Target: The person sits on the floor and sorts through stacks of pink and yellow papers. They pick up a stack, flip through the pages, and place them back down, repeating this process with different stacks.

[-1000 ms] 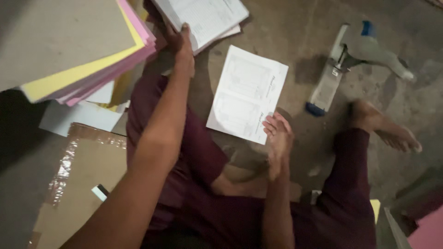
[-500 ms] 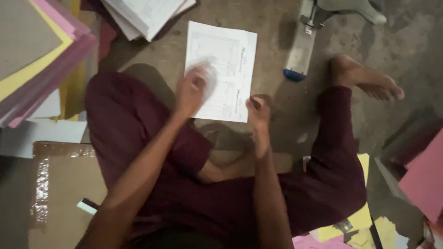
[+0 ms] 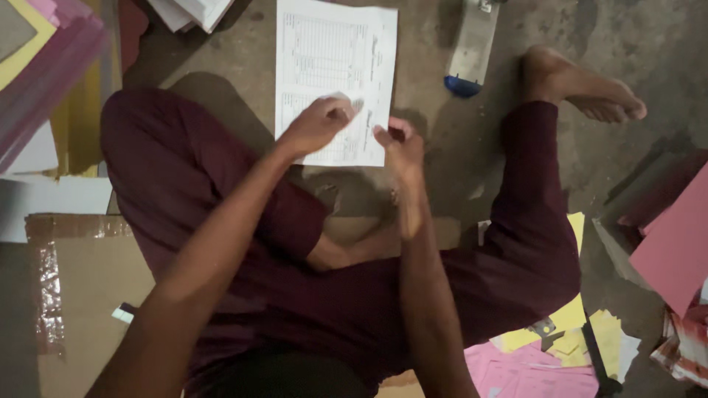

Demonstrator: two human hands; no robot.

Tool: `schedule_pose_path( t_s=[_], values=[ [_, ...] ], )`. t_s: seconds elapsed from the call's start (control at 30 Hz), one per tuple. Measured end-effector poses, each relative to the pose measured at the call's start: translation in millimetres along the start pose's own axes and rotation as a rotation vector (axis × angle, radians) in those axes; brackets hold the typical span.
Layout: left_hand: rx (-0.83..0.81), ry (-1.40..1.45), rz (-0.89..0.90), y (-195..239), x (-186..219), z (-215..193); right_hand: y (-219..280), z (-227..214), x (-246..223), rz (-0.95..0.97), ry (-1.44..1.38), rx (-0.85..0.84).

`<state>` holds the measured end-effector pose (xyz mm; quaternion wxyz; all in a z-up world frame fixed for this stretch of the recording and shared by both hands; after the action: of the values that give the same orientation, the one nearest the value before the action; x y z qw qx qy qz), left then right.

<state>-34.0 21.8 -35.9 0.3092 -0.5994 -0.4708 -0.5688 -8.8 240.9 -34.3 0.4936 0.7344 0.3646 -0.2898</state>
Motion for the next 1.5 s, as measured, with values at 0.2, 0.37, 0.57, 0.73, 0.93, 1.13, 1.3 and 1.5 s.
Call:
schedule_pose_path(
  t_s=[0.2,0.37,0.57,0.73,0.93,1.13,1.3,1.5],
  values=[
    [0.035,0.134,-0.398,6.7,17.3,-16.9,83.8,68.2,-54.2,-0.708,0.563,-0.018],
    [0.093,0.073,-0.307,12.5,28.4,-24.0,61.9,66.2,-32.1,-0.535,0.334,-0.137],
    [0.127,0.052,-0.281,16.6,28.3,-28.7,-14.0,0.4,10.4,0.004,0.044,0.136],
    [0.088,0.091,-0.300,15.0,29.1,-21.9,-24.1,-15.9,25.5,0.228,0.044,0.044],
    [0.089,0.076,-0.258,14.0,22.1,-24.9,-11.3,6.5,2.1,0.213,0.015,-0.099],
    [0.099,0.153,-0.195,12.3,16.4,-22.0,23.8,29.0,-29.7,-0.689,0.330,0.008],
    [0.103,0.121,-0.233,13.9,20.0,-24.1,12.3,31.5,-6.8,-0.263,0.133,0.093],
    [0.121,0.186,-0.212,16.4,22.5,-25.1,-23.3,16.7,22.6,-0.004,-0.131,0.006]
  ],
)
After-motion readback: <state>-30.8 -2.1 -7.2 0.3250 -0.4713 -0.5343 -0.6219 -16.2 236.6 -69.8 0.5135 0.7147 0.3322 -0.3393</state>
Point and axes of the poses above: each hand's wrist, its own y-axis away from the middle knuckle, its own z-axis out of the palm, x = y × z, the point moved 4 cm from there along -y, towards the middle knuckle, and after that the axes turned 6 degrees about z, right-handed, at the moved point
